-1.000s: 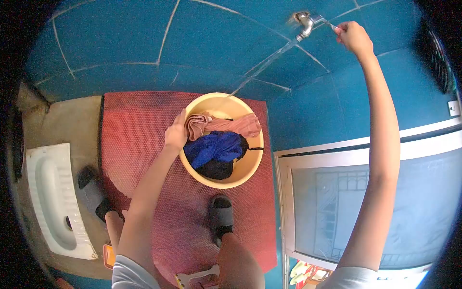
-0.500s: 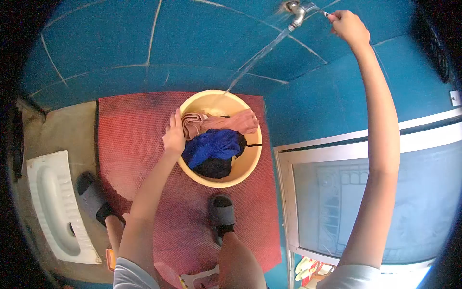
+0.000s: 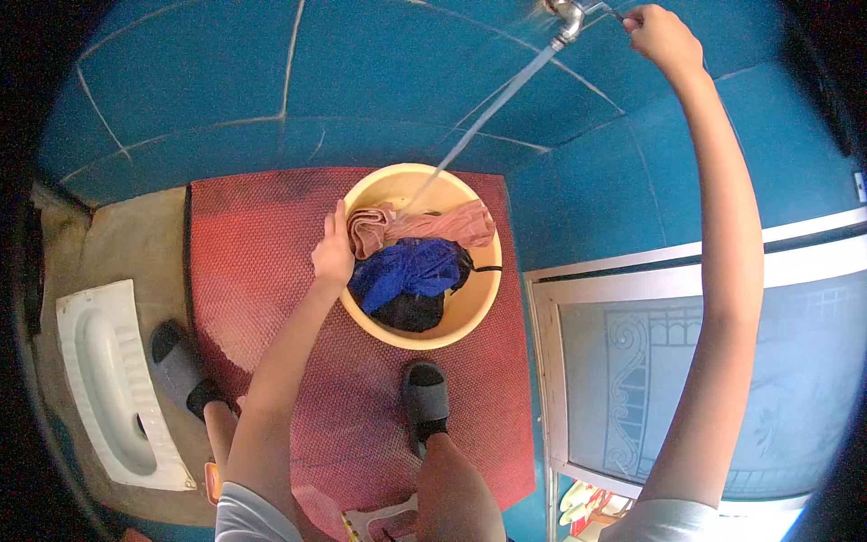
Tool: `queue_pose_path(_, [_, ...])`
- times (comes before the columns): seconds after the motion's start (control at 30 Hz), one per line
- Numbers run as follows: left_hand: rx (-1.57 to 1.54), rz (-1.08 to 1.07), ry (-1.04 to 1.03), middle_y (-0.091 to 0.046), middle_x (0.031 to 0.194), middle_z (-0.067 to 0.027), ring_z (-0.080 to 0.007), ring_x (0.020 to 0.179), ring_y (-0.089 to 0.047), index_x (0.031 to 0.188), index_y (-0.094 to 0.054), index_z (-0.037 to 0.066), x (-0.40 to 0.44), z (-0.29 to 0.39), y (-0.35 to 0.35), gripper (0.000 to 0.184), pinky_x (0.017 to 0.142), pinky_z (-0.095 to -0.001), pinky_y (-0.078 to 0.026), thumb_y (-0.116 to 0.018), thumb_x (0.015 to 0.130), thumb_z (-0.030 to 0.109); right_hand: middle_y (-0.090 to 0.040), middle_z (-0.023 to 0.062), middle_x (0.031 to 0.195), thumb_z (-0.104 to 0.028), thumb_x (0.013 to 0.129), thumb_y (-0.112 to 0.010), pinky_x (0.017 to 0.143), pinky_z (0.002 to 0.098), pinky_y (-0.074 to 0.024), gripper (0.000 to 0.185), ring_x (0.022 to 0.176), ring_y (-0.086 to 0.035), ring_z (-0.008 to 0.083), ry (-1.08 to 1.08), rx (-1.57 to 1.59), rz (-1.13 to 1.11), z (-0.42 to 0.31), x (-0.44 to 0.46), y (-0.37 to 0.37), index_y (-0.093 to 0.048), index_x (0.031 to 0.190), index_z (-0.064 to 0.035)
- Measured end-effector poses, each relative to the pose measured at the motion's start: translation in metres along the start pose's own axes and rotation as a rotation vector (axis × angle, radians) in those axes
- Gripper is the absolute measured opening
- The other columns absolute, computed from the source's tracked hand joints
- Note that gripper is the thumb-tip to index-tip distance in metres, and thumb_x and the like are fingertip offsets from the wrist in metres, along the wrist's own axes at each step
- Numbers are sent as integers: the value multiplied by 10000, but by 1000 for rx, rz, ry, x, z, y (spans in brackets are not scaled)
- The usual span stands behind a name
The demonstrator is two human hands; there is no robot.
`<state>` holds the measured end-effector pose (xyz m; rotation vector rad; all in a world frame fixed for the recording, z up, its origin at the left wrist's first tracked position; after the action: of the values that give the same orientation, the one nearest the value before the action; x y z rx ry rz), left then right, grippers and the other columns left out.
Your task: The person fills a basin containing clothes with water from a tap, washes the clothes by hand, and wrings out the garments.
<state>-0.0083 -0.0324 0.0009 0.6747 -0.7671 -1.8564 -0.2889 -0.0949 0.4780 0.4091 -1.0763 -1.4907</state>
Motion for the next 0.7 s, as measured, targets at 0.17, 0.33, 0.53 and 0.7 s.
queue_pose_path(0.17, [-166, -71, 29, -543, 1049, -242, -406, 766, -594, 1242, -312, 45, 8, -19, -9, 512, 695, -475, -483, -519, 775, 65, -608, 90, 615, -202, 857, -491, 582, 328, -457, 221, 594, -602, 185, 26, 47, -68, 8, 7, -6, -621, 938, -43])
queue_pose_path(0.33, [-280, 59, -50, -585, 793, -261, -419, 776, -577, 1131, -394, 20, -8, -24, -1, 409, 687, -493, -465, -536, 748, 43, -612, 101, 621, -219, 867, -483, 582, 328, -462, 241, 585, -601, 184, 23, 39, -50, 20, 22, -11, -617, 941, -33])
queue_pose_path(0.53, [-115, -50, 0, -528, 1038, -248, -426, 803, -582, 1199, -278, 56, -9, -19, 2, 483, 709, -493, -473, -517, 784, 118, -622, 104, 649, -235, 878, -474, 595, 336, -466, 262, 611, -609, 198, 72, 86, 38, 28, 25, -12, -612, 999, -48])
queue_pose_path(0.7, [-150, -61, 70, -496, 1106, -216, -400, 859, -582, 1270, -241, 48, -17, -17, 5, 559, 736, -476, -474, -517, 789, 121, -568, 159, 1125, -243, 862, -504, 832, 396, -451, 534, 980, -571, 329, 79, 392, 438, -26, -72, -22, -311, 1343, -113])
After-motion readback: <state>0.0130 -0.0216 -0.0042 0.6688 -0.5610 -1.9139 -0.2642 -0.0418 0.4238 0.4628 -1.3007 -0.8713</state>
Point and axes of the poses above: each hand's wrist, its own x-axis towards the middle knuckle, its own y-axis out of the back of the hand, z = x × y, the point moved 4 cm from there along x, towards the middle knuckle
